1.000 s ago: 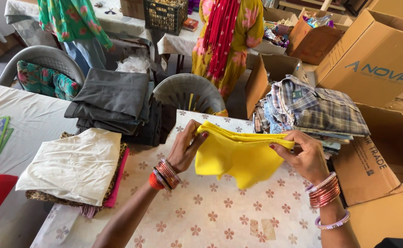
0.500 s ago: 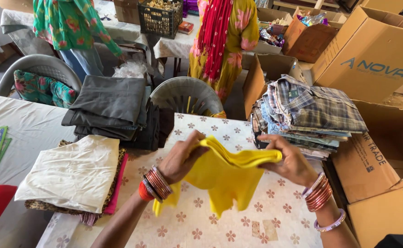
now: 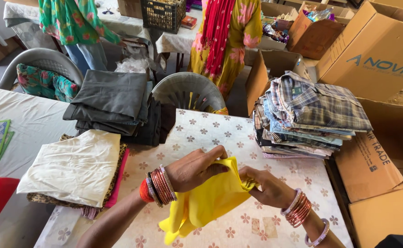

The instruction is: The person pulls a yellow shirt from a box of clothes, spreads it flat on the table, and folds the sleeves and body over repeatedly, smoothing it with their hands. They place the folded shirt on top of a stack of folded clothes at the edge of the table.

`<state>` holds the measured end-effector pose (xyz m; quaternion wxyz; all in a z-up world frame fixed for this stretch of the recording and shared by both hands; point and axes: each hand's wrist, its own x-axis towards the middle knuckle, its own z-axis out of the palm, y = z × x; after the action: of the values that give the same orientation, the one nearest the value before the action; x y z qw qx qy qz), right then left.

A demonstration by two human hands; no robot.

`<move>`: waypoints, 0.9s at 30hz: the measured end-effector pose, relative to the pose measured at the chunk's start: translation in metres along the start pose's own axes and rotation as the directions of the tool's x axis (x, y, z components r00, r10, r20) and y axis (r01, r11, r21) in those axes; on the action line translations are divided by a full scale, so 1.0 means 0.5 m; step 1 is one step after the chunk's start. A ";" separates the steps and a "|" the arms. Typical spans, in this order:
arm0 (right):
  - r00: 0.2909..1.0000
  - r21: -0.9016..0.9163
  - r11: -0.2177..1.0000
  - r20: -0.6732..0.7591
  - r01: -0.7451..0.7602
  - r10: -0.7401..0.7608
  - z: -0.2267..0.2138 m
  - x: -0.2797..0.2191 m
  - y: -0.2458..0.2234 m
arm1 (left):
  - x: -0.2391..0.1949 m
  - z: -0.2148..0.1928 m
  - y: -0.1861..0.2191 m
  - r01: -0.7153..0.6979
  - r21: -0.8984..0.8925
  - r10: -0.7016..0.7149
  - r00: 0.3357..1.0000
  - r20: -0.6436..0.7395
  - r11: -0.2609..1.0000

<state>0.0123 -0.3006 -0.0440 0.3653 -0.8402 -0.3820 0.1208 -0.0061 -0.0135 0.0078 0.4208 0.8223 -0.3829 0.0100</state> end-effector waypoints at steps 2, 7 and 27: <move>0.991 0.035 0.992 0.056 -0.125 0.123 0.010 -0.006 0.000 | -0.005 -0.010 0.003 0.016 -0.013 -0.016 1.000 0.014 1.000; 0.970 -0.156 0.958 0.035 0.243 -0.240 0.010 -0.028 -0.003 | -0.022 -0.037 -0.008 0.041 -0.074 -0.041 0.999 -0.004 0.996; 0.853 -0.262 0.836 0.359 0.481 -0.379 0.039 -0.074 -0.100 | 0.048 0.099 -0.166 -0.036 -0.623 0.332 0.870 0.365 0.781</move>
<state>-0.0498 -0.2955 -0.0253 0.1707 -0.7545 -0.6275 0.0889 0.0485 -0.0339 -0.0728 0.5530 0.5828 -0.5347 -0.2621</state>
